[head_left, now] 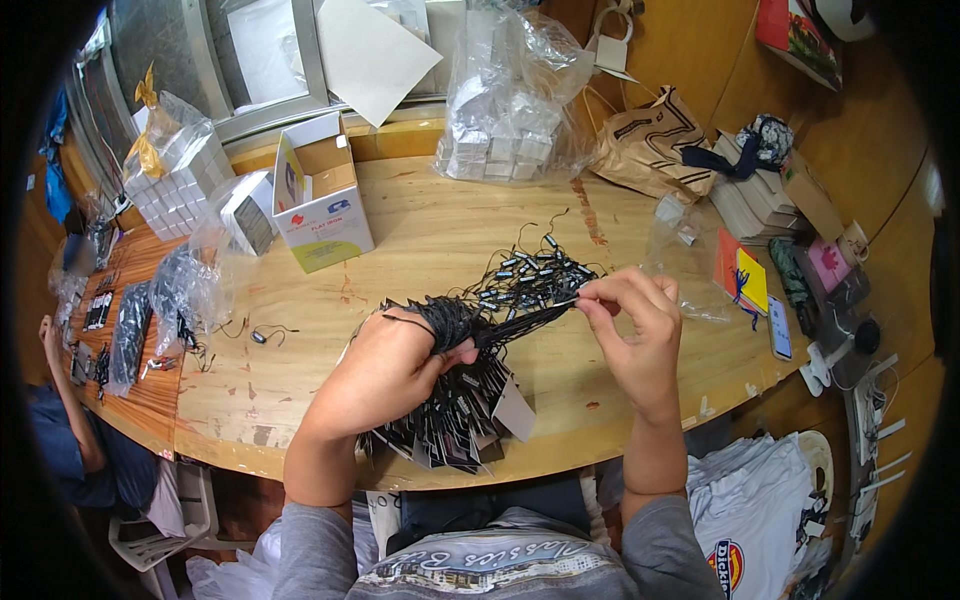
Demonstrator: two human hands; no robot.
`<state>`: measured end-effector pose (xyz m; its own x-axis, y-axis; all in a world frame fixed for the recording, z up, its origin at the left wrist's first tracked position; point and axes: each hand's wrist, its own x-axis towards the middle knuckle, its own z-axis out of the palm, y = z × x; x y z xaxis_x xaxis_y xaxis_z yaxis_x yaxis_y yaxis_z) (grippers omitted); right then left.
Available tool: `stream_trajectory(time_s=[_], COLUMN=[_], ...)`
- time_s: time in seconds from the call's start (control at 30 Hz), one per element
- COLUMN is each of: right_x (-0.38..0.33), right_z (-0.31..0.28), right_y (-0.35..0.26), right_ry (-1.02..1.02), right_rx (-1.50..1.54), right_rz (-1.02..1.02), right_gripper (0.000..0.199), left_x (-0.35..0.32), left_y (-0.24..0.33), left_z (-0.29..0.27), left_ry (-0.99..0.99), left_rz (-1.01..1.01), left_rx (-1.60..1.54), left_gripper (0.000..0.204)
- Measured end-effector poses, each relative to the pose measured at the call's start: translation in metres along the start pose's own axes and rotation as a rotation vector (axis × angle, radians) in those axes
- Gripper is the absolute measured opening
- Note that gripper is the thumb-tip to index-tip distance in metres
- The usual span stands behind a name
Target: The person organizes small electronic components, specifically black USB drives with tags, on a wooden table. They remove the items from a plastic bag, sort them into a pile, and then place them into a cardboard box. The person also moves a floral pouch and a cardboard box aside to clear the workspace.
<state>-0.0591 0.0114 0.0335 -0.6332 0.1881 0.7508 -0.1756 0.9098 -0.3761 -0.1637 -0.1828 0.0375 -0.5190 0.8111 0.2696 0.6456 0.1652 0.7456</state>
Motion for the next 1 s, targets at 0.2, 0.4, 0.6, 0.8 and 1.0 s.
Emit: stream_trajectory(time_s=[0.2,0.4,0.6,0.8,1.0], right_x=[0.005,-0.002,-0.071,-0.069,0.017], right_z=[0.01,-0.005,0.019,0.022,-0.003], right_y=[0.016,0.102,0.094,0.074,-0.002], right_ry=[0.353,0.18,-0.526,-0.676,-0.391], right_rx=[0.307,0.717,0.158,-0.253,0.626], right_rz=[0.223,0.661,0.303,0.39,0.048], right_gripper=[0.006,0.007,0.015,0.027,0.043], left_x=[-0.003,-0.008,0.002,0.006,0.007], left_y=[0.007,0.006,0.017,0.011,0.008], left_z=[-0.001,-0.008,-0.008,-0.001,0.0], left_ry=[-0.07,-0.088,-0.058,-0.041,-0.079], left_rz=[0.115,0.106,-0.364,-0.256,-0.24], left_rx=[0.156,0.135,-0.356,-0.737,-0.825], left_gripper=[0.009,0.005,0.021,0.018,0.018])
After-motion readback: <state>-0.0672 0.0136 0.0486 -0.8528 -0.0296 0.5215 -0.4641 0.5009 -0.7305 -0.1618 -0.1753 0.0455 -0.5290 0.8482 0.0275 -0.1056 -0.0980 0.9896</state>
